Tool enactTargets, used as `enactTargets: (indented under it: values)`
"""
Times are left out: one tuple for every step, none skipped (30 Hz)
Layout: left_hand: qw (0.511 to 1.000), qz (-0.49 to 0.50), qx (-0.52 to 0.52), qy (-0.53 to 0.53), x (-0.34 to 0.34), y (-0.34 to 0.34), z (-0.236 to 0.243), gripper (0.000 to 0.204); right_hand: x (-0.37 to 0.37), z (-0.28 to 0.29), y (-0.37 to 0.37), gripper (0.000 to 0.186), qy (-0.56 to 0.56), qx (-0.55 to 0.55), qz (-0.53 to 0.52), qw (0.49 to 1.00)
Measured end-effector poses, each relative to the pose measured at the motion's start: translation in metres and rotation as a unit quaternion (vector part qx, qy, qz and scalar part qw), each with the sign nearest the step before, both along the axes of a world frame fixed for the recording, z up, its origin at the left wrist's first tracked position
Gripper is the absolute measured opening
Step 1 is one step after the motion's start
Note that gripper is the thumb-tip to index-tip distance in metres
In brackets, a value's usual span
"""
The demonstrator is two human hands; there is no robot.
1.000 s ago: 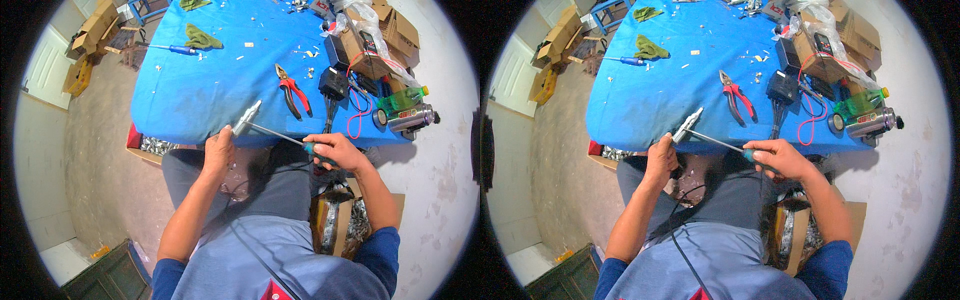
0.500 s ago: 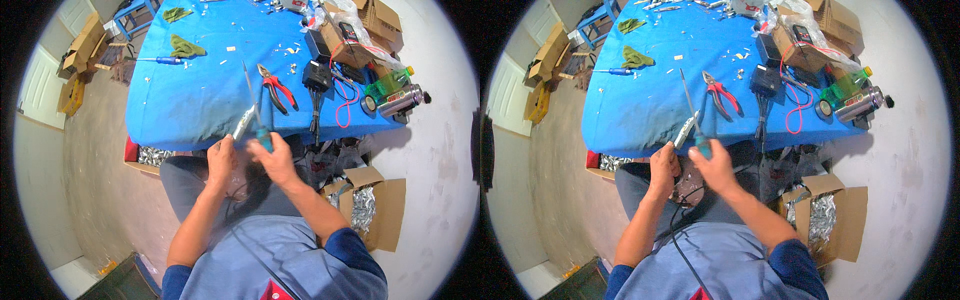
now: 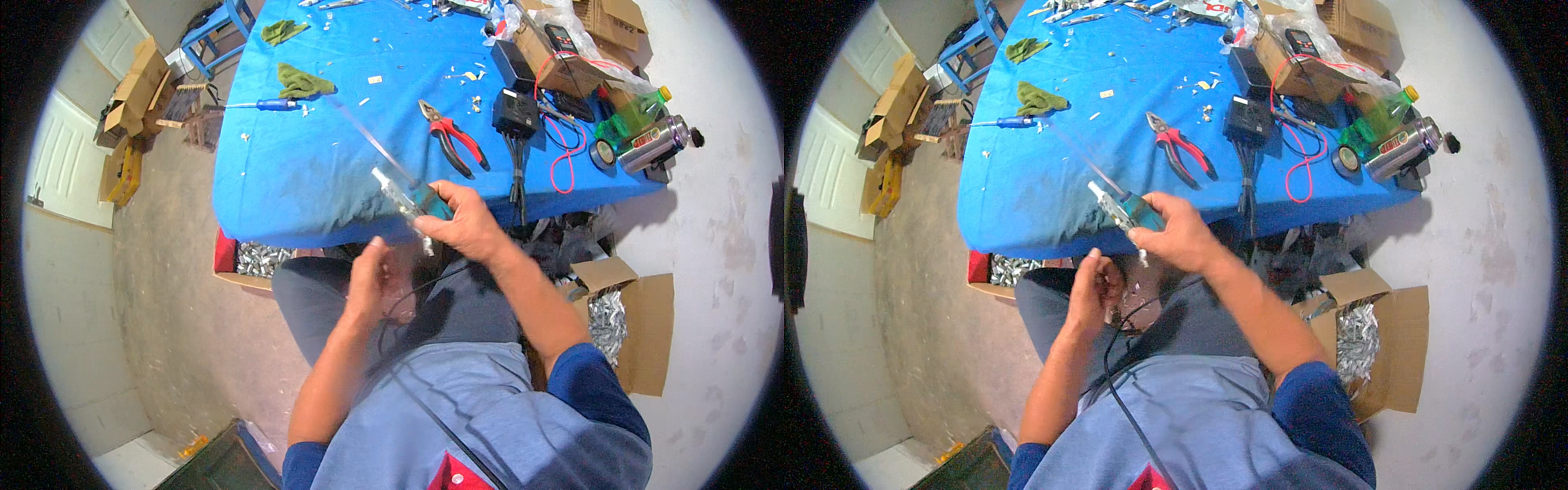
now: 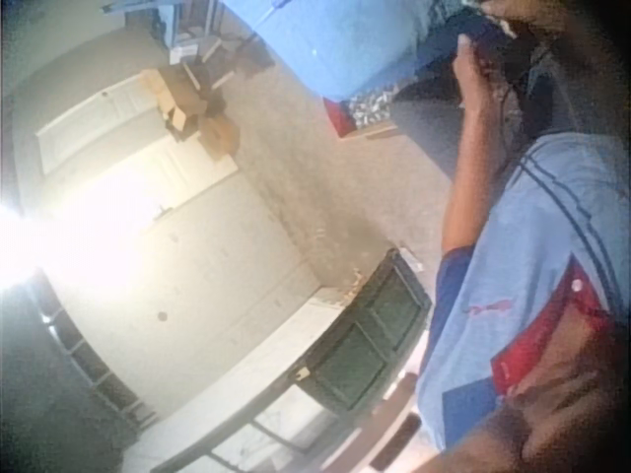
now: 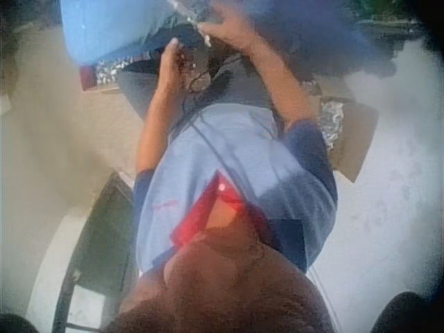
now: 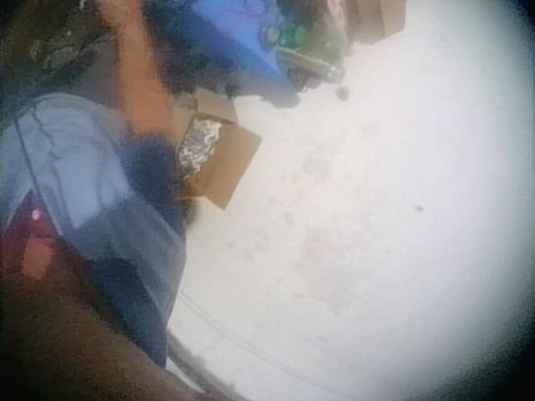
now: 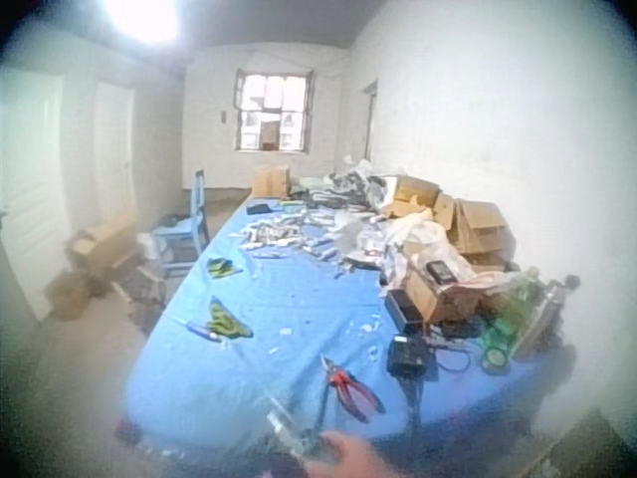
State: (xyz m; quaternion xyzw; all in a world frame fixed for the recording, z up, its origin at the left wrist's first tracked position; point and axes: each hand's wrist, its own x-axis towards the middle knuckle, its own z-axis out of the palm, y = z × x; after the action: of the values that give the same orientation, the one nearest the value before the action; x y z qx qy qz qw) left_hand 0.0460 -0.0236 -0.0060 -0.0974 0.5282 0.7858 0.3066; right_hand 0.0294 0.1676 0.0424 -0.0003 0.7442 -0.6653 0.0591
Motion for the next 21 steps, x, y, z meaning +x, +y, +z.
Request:
enactTargets:
  values:
    - [1.000,0.009,0.012,0.000,-0.004,-0.007,-0.005,0.048,-0.004,0.010,0.011,0.030,-0.025,0.015,0.056,0.998]
    - [1.000,-0.002,-0.005,0.027,-0.008,-0.015,-0.006,0.049,-0.007,0.017,0.017,0.031,-0.020,-0.008,0.102,0.995]
    - [1.000,-0.014,0.008,0.025,-0.012,-0.019,-0.005,0.049,-0.012,0.016,0.029,0.030,-0.011,0.036,0.161,0.986]
    - [0.999,-0.032,0.012,0.036,-0.016,-0.024,-0.003,0.049,-0.016,0.023,0.035,0.030,-0.036,0.057,0.195,0.979]
    - [0.998,-0.049,0.016,0.046,-0.020,-0.027,-0.001,0.049,-0.021,0.032,0.038,0.030,-0.060,0.078,0.229,0.968]
    - [0.997,-0.052,0.018,0.063,-0.023,-0.028,0.001,0.047,-0.028,0.036,0.041,0.030,-0.055,0.105,0.268,0.956]
    - [0.995,-0.052,0.020,0.079,-0.025,-0.029,0.003,0.046,-0.036,0.039,0.044,0.030,-0.050,0.133,0.308,0.941]
    - [0.994,-0.052,0.023,0.095,-0.026,-0.029,0.005,0.044,-0.042,0.042,0.045,0.031,-0.044,0.160,0.348,0.923]
    - [0.990,-0.077,-0.004,0.115,-0.026,-0.028,0.007,0.043,-0.046,0.046,0.043,0.031,-0.047,0.168,0.374,0.911]
    - [0.985,-0.102,-0.030,0.134,-0.027,-0.027,0.010,0.042,-0.052,0.051,0.039,0.031,-0.050,0.176,0.400,0.898]
    - [0.978,-0.127,-0.056,0.154,-0.027,-0.025,0.014,0.040,-0.057,0.053,0.034,0.031,-0.053,0.184,0.425,0.885]
    - [0.965,-0.171,-0.107,0.167,-0.026,-0.023,0.023,0.039,-0.062,0.051,0.031,0.030,-0.063,0.178,0.446,0.875]
    - [0.951,-0.234,-0.121,0.159,-0.029,-0.027,0.018,0.044,-0.068,0.052,0.027,0.029,-0.074,0.185,0.472,0.859]
    - [0.947,-0.250,-0.122,0.161,-0.026,-0.024,0.025,0.044,-0.073,0.054,0.022,0.028,-0.086,0.193,0.497,0.842]
    - [0.942,-0.266,-0.121,0.163,-0.022,-0.019,0.032,0.044,-0.078,0.056,0.018,0.027,-0.098,0.202,0.521,0.824]
    - [0.941,-0.264,-0.097,0.190,-0.020,-0.016,0.028,0.039,-0.082,0.056,0.014,0.027,-0.086,0.214,0.535,0.812]
    - [0.944,-0.251,-0.105,0.186,-0.019,-0.015,0.028,0.040,-0.087,0.053,0.014,0.028,-0.097,0.213,0.519,0.822]
    - [0.947,-0.238,-0.113,0.181,-0.018,-0.015,0.028,0.041,-0.091,0.049,0.015,0.029,-0.109,0.211,0.503,0.831]
    - [0.950,-0.225,-0.121,0.177,-0.018,-0.014,0.028,0.042,-0.095,0.046,0.016,0.030,-0.120,0.209,0.486,0.840]
    - [0.959,-0.180,-0.116,0.187,-0.017,-0.011,0.030,0.047,-0.097,0.046,0.020,0.033,-0.101,0.194,0.438,0.872]
    - [0.962,-0.163,-0.119,0.182,-0.019,-0.013,0.028,0.048,-0.097,0.042,0.024,0.032,0.025,0.244,0.349,0.904]
